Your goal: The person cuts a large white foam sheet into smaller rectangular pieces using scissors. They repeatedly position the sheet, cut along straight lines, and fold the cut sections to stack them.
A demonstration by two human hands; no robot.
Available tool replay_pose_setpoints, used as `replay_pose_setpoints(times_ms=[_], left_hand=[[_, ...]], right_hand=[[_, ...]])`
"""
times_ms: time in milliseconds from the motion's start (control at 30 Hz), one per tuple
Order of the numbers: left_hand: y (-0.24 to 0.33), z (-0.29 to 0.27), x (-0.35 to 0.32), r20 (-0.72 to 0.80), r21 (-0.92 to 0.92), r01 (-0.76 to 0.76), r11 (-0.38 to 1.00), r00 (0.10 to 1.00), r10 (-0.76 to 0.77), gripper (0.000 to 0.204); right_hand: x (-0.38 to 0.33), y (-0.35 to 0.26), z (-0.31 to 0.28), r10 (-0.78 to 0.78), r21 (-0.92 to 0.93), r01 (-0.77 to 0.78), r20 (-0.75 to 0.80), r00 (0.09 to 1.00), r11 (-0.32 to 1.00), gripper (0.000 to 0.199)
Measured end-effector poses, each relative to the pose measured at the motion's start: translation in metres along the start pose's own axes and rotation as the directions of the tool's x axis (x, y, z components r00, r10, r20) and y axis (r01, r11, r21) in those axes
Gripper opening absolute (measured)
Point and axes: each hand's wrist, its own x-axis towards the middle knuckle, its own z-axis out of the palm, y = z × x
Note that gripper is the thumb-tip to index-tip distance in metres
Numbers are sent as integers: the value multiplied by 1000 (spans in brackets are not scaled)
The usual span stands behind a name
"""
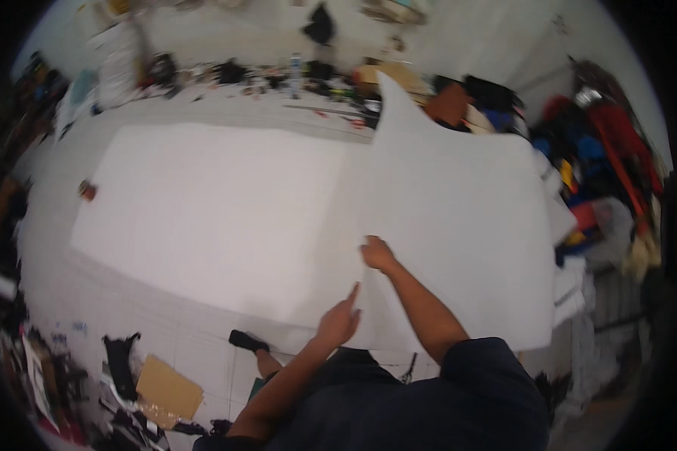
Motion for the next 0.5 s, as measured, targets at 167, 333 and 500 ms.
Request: replay_pose_setpoints(times_ms=[167,333,500], left_hand=[[-120,-134,-109,-155,-566,126,814,954,-256,56],[-318,-236,-317,-343,-591,597,542,423,-839,51],[-400,-398,-393,-540,-631,471,617,306,-784,47]], right_hand=[[3,-32,48,168,506,-136,-19,986,852,75],[7,-89,95,275,405,-194,-151,949,893,60],[58,-160,139,258,496,-135,-189,947,858,43]])
